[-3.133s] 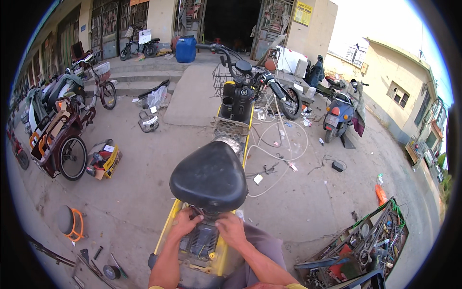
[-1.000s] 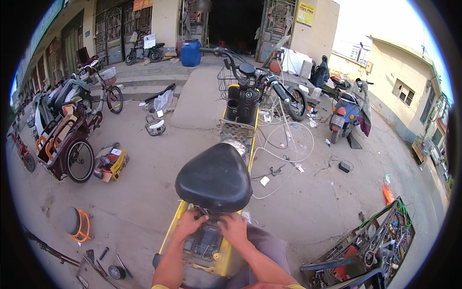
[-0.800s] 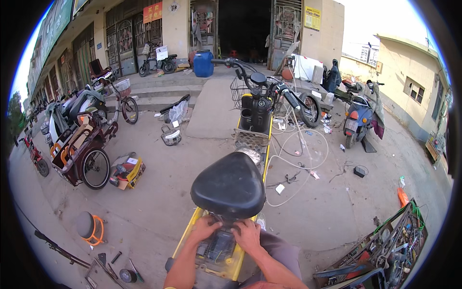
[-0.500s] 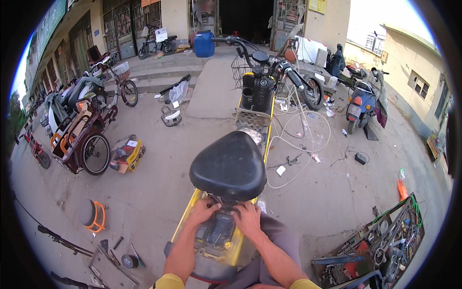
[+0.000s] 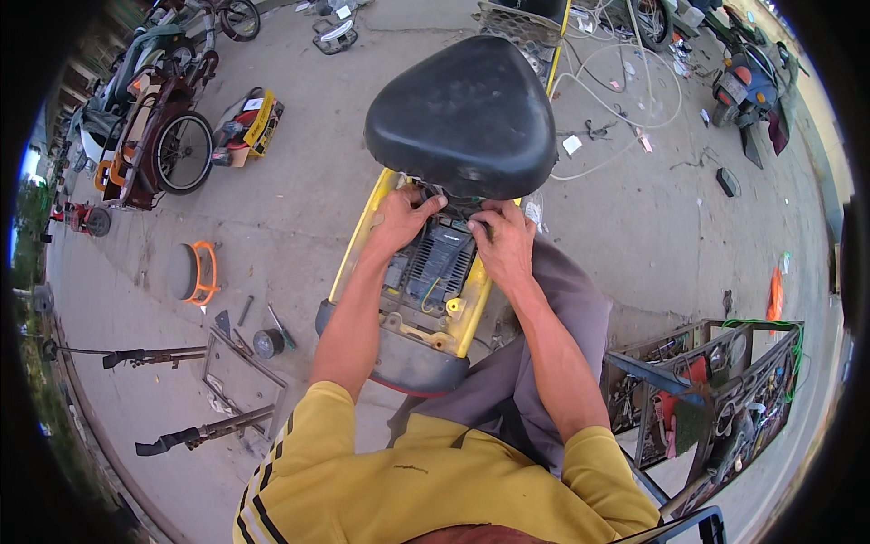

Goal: The person works on the exposed engine and wiring beneath the seat of a yellow moped. They repeatedly connect and disconnect wires and components under the seat, adjusting connections by hand throughout the clip.

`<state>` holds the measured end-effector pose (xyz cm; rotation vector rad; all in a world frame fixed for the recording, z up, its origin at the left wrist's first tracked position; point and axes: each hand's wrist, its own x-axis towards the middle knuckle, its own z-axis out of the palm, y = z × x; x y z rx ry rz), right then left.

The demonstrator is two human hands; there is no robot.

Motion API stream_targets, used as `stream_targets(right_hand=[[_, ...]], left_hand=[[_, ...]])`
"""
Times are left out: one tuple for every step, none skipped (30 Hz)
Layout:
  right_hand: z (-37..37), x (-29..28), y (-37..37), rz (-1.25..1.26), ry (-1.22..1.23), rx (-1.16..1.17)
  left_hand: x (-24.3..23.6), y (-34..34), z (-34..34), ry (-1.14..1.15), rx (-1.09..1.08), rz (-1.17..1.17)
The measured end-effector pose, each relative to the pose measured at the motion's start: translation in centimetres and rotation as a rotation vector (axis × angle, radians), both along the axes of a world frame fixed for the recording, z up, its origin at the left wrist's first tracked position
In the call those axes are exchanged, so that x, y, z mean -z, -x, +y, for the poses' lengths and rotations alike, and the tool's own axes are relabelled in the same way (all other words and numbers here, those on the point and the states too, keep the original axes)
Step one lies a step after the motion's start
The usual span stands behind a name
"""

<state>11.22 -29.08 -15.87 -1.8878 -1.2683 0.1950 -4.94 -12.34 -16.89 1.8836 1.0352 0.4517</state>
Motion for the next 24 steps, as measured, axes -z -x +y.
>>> stream_targets(right_hand=[[0.2, 0.0, 0.0, 0.0, -0.005, -0.008], [0.2, 0.0, -0.1, -0.017, -0.003, -0.006], [0.2, -0.1, -0.1, -0.034, 0.0, -0.004], [0.2, -0.1, -0.1, -0.049, 0.003, -0.003], [0.3, -0.2, -0.1, -0.059, 0.006, 0.002], [0.4, -0.3, -0.2, -0.07, 0.01, 0.007], [0.4, -0.3, -0.2, -0.078, 0.015, 0.012], [0.6, -0.1, -0.1, -0.087, 0.018, 0.016], [0.7, 0.0, -0.1, -0.097, 0.021, 0.02], [0.9, 0.2, -0.1, -0.107, 0.024, 0.027], [0.9, 0.3, 0.0, -0.112, 0.038, 0.039], [1.0, 0.3, 0.0, -0.118, 0.053, 0.052], [1.1, 0.3, 0.2, -0.122, 0.065, 0.062], [1.3, 0.2, 0.2, -0.119, 0.063, 0.072], [1.5, 0.2, 0.3, -0.115, 0.06, 0.082], [1.6, 0.1, 0.2, -0.116, 0.059, 0.095], [1.7, 0.1, 0.3, -0.101, 0.073, 0.098], [1.7, 0.1, 0.3, -0.086, 0.088, 0.101], [1.8, 0.1, 0.2, -0.073, 0.098, 0.104], [1.8, 0.2, 0.1, -0.073, 0.094, 0.11], [1.8, 0.4, 0.0, -0.073, 0.089, 0.115], [1.9, 0.5, 0.1, -0.068, 0.083, 0.115], [1.9, 0.5, 0.1, -0.071, 0.081, 0.107], [1.9, 0.4, 0.0, -0.074, 0.078, 0.099]], left_hand=[[0.3, -0.1, 0.2, 0.021, -0.025, 0.005], [0.6, -0.2, 0.3, 0.042, -0.05, 0.011], [1.0, -0.2, 0.3, 0.007, -0.054, 0.009], [0.8, -0.3, 0.1, -0.026, -0.058, 0.01], [0.5, -0.4, -0.1, -0.059, -0.062, 0.01], [0.3, -0.5, -0.1, -0.063, -0.053, 0.032], [0.0, -0.6, 0.0, -0.064, -0.043, 0.056], [-0.3, -0.7, 0.0, -0.066, -0.032, 0.08], [-0.6, -0.7, -0.2, -0.064, -0.044, 0.096], [-1.0, -0.8, -0.4, -0.064, -0.055, 0.111], [-1.2, -1.0, -0.5, -0.064, -0.064, 0.126], [-1.4, -1.0, -0.7, -0.07, -0.063, 0.13], [-1.6, -1.0, -0.8, -0.078, -0.065, 0.133], [-1.7, -1.0, -0.8, -0.085, -0.066, 0.137], [-1.1, -0.8, -0.6, -0.062, -0.065, 0.108], [-0.7, -0.8, -0.2, -0.038, -0.061, 0.074], [-0.3, -0.7, 0.0, -0.013, -0.057, 0.041], [0.1, -0.4, 0.0, 0.018, -0.034, 0.0], [-0.1, -0.2, -0.1, 0.046, -0.01, -0.043], [-0.3, -0.1, -0.2, 0.074, 0.013, -0.086], [0.0, -0.3, -0.3, 0.061, 0.023, -0.121], [0.1, -0.2, -0.5, 0.046, 0.028, -0.152], [0.1, -0.2, -0.6, 0.031, 0.033, -0.183], [0.1, -0.4, -0.7, -0.035, 0.006, -0.109]])
